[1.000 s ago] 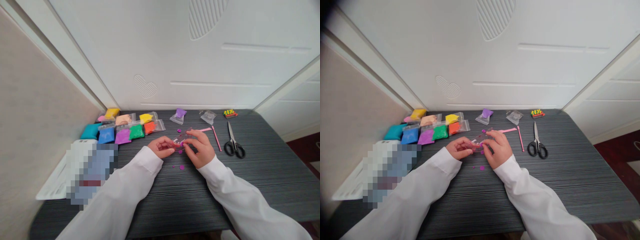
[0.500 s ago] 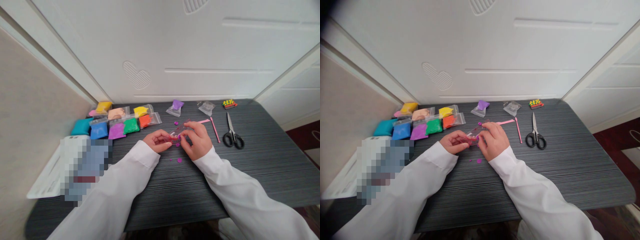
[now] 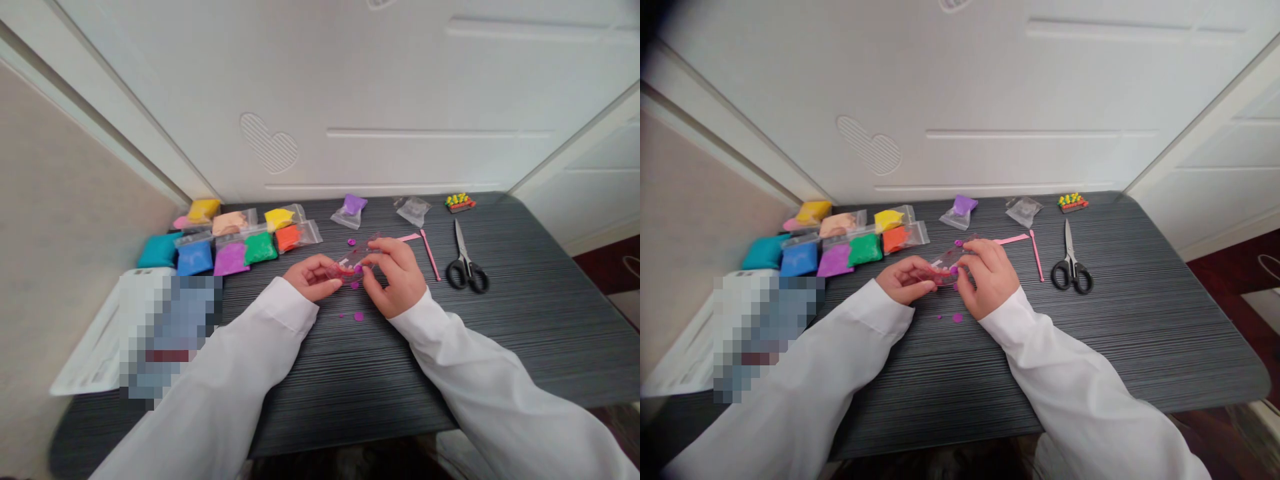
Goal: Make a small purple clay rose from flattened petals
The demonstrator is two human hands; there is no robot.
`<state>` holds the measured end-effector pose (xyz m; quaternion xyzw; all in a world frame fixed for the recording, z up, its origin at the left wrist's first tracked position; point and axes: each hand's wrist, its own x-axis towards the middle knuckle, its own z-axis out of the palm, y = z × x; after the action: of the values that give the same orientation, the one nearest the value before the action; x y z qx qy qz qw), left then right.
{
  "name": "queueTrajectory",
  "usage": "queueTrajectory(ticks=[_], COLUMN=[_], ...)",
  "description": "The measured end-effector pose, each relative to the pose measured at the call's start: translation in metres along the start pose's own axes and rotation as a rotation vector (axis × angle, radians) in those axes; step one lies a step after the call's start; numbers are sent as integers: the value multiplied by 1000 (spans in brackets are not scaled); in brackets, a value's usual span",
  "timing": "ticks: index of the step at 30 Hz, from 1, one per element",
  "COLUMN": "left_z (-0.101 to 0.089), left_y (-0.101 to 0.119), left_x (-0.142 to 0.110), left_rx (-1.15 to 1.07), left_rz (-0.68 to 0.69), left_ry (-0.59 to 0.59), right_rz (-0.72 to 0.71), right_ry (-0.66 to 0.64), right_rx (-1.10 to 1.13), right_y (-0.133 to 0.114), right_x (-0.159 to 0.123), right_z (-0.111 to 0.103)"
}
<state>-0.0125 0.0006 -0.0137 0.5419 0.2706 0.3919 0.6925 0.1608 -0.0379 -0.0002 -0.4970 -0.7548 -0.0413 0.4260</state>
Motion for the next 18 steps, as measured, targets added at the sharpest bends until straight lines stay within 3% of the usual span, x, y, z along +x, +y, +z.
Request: queueTrajectory(ticks=[18], left_z=[2], left_y=[1], left_x=[0], left_rx=[-22], left_rz=[-22], left_ry=[29], right_rz=[-64], right_ry=[10], right_rx=[-86], right_y=[1], right_x=[0], right_z=[3])
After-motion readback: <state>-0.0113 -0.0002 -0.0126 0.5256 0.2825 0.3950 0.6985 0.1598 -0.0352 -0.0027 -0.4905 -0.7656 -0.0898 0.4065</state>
